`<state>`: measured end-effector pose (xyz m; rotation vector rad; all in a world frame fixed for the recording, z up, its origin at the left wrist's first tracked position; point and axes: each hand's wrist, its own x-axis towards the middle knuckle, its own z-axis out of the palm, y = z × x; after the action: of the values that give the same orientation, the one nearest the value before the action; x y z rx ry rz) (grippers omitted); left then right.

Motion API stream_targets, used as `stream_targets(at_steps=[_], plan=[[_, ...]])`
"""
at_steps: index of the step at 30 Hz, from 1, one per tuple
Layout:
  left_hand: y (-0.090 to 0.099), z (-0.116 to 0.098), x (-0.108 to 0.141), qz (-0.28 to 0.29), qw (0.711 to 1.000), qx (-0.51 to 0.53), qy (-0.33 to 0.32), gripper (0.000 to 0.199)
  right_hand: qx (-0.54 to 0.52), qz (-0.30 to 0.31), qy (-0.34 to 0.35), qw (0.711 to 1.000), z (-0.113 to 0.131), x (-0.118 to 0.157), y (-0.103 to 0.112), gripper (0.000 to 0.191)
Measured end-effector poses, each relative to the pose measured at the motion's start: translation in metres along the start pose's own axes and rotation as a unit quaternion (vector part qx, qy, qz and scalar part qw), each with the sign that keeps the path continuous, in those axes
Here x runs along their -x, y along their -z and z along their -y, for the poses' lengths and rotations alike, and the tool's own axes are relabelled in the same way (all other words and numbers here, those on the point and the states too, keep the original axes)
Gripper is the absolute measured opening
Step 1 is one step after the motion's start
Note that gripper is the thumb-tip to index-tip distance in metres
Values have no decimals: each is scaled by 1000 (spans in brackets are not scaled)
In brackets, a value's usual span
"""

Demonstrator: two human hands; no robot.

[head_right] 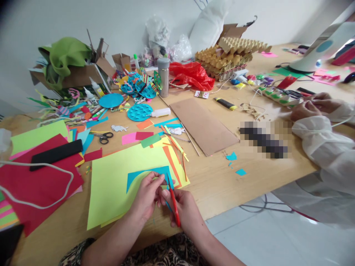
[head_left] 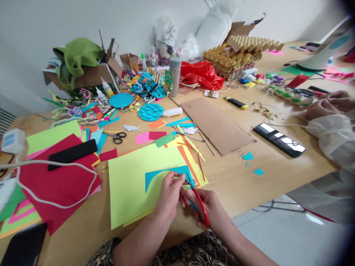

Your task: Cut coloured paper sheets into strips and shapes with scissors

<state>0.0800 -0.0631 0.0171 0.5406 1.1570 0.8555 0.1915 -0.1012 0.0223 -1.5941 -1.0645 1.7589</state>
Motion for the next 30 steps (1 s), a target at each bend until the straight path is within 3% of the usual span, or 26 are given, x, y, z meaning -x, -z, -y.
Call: stream_targets(at_steps=[5,20,30], plan=[[1,-3,-1,-10,999,37,-5,33,27,-10,-16,999,3,3,-1,52],[1,1,-1,-35,999,19,-5,26,23,5,10,1000,1,1,-1,52],[3,-5,-4,-27,997,66,4,31,28,-3,-27,999,3,3,-3,48]])
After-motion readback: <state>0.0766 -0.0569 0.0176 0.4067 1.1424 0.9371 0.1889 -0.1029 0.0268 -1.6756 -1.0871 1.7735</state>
